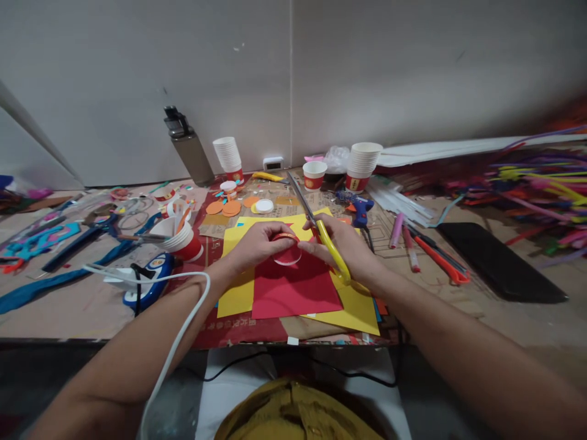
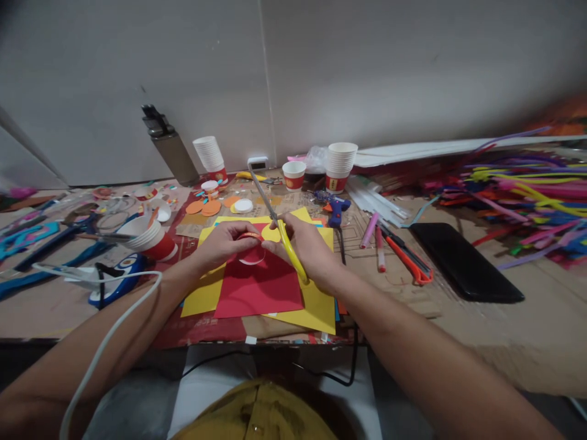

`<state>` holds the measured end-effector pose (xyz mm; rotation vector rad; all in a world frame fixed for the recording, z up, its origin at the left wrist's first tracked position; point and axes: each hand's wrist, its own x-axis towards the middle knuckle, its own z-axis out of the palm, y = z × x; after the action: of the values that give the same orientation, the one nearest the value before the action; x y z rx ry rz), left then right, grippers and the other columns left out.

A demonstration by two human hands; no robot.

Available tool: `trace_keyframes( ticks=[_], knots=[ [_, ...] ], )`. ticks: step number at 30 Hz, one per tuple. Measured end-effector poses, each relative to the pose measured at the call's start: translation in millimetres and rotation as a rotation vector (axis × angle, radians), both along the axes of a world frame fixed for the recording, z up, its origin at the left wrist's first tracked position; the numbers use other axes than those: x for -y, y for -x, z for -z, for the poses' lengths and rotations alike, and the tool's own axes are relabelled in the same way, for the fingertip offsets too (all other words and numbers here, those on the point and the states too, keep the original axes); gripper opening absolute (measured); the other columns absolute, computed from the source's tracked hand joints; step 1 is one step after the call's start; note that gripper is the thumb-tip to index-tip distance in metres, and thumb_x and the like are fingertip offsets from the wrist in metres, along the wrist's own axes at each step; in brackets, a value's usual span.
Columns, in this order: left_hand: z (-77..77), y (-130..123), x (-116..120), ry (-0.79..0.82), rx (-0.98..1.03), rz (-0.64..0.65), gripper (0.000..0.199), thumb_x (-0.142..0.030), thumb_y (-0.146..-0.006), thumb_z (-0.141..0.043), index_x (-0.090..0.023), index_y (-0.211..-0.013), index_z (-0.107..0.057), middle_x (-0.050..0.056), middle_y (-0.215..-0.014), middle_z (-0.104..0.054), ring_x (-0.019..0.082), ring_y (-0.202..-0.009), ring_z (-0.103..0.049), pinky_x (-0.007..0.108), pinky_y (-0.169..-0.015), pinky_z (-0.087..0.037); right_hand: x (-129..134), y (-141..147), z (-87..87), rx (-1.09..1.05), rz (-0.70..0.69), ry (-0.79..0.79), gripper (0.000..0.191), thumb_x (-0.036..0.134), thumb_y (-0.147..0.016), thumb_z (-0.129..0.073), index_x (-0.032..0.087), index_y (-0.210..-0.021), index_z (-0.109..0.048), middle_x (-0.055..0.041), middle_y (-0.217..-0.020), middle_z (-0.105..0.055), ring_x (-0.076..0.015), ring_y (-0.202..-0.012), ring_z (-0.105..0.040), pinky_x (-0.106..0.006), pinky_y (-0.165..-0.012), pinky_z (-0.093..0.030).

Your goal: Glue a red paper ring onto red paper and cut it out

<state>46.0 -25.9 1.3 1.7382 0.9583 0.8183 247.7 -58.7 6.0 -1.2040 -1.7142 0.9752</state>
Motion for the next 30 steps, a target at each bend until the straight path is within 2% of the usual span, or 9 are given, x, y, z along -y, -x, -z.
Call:
trace_keyframes(
  ticks=[4, 7, 9, 12, 15, 19, 23, 27, 30],
  knots=[
    [-2.0, -1, 2, 0.048, -0.004, 0.024, 0.018, -0.032, -0.076, -0.067, -0.014, -0.075, -0.068, 0.000, -0.069, -0.063, 0.010, -0.061, -0.051, 0.022, -0.058, -0.038, 0, 1, 2.0, 0.011, -0.028, -0.010, 0.033, 0.039, -0.076, -0.071, 0.020, -0.101, -0.059, 0.0046, -0.069, -0.053, -0.0104, -0.058, -0.043, -0.023, -0.053, -0.033],
    [-1.6, 0, 2, 0.054, -0.019, 0.066, 0.015, -0.030, -0.075, -0.068, -0.014, -0.074, -0.068, -0.001, -0.068, -0.062, 0.010, -0.061, -0.051, 0.023, -0.058, -0.038, -2, 1, 3.5, 0.000, 0.056, -0.001, 0.026, 0.037, -0.079, -0.067, 0.020, -0.098, -0.061, 0.0042, -0.067, -0.052, -0.0105, -0.056, -0.044, -0.024, -0.052, -0.033],
    [-0.2, 0, 1, 0.070, -0.001, 0.074, 0.015, -0.030, -0.075, -0.068, -0.015, -0.075, -0.069, 0.000, -0.068, -0.063, 0.011, -0.060, -0.052, 0.023, -0.058, -0.038, -3, 0, 4.1, -0.087, 0.094, 0.018, 0.027, 0.038, -0.080, -0.066, 0.021, -0.100, -0.060, 0.0045, -0.068, -0.052, -0.0102, -0.054, -0.044, -0.024, -0.050, -0.033],
    [3.4, 1, -1, 0.113, 0.070, 0.030, 0.018, -0.034, -0.078, -0.069, -0.016, -0.076, -0.070, 0.001, -0.068, -0.064, 0.011, -0.059, -0.053, 0.023, -0.057, -0.038, -3, -1, 3.1, -0.251, 0.056, 0.044, 0.039, 0.040, -0.076, -0.071, 0.022, -0.107, -0.056, 0.0040, -0.074, -0.054, -0.0104, -0.056, -0.047, -0.025, -0.051, -0.037],
    [7.2, 2, -3, 0.126, 0.104, 0.004, 0.019, -0.036, -0.077, -0.071, -0.016, -0.078, -0.069, 0.002, -0.072, -0.066, 0.011, -0.061, -0.054, 0.023, -0.058, -0.040, -3, 0, 0.4, -0.317, -0.004, 0.046, 0.048, 0.040, -0.070, -0.077, 0.022, -0.108, -0.054, 0.0018, -0.082, -0.057, -0.0116, -0.063, -0.051, -0.027, -0.057, -0.042],
    [9.9, 1, -4, 0.121, 0.168, -0.017, 0.018, -0.032, -0.076, -0.073, -0.016, -0.082, -0.066, 0.002, -0.077, -0.065, 0.011, -0.065, -0.057, 0.023, -0.061, -0.045, -4, 1, -1.4, -0.323, -0.037, 0.047, 0.051, 0.038, -0.066, -0.081, 0.021, -0.105, -0.054, 0.0011, -0.082, -0.058, -0.0120, -0.066, -0.052, -0.027, -0.060, -0.043],
    [9.4, -3, -2, 0.148, 0.299, -0.106, 0.025, -0.030, -0.072, -0.076, -0.018, -0.083, -0.058, 0.000, -0.074, -0.061, 0.011, -0.061, -0.058, 0.022, -0.054, -0.049, -3, -1, -2.5, -0.309, -0.005, 0.012, 0.047, 0.038, -0.069, -0.080, 0.021, -0.104, -0.054, 0.0020, -0.082, -0.056, -0.0118, -0.065, -0.052, -0.027, -0.060, -0.043],
    [8.7, -7, 1, 0.076, 0.360, -0.173, 0.027, -0.027, -0.070, -0.076, -0.017, -0.082, -0.053, -0.002, -0.075, -0.060, 0.012, -0.063, -0.061, 0.023, -0.051, -0.054, -2, -1, -4.6, -0.264, 0.024, -0.040, 0.045, 0.039, -0.071, -0.078, 0.022, -0.104, -0.054, 0.0040, -0.078, -0.051, -0.0114, -0.062, -0.048, -0.028, -0.059, -0.043],
    [9.0, -10, 4, 0.045, 0.370, -0.196, 0.027, -0.025, -0.071, -0.073, -0.018, -0.082, -0.050, -0.002, -0.074, -0.059, 0.013, -0.064, -0.063, 0.025, -0.051, -0.057, -2, -1, -4.0, -0.227, 0.031, -0.066, 0.044, 0.042, -0.071, -0.077, 0.022, -0.104, -0.054, 0.0032, -0.079, -0.050, -0.0129, -0.067, -0.050, -0.029, -0.062, -0.044]
  ],
)
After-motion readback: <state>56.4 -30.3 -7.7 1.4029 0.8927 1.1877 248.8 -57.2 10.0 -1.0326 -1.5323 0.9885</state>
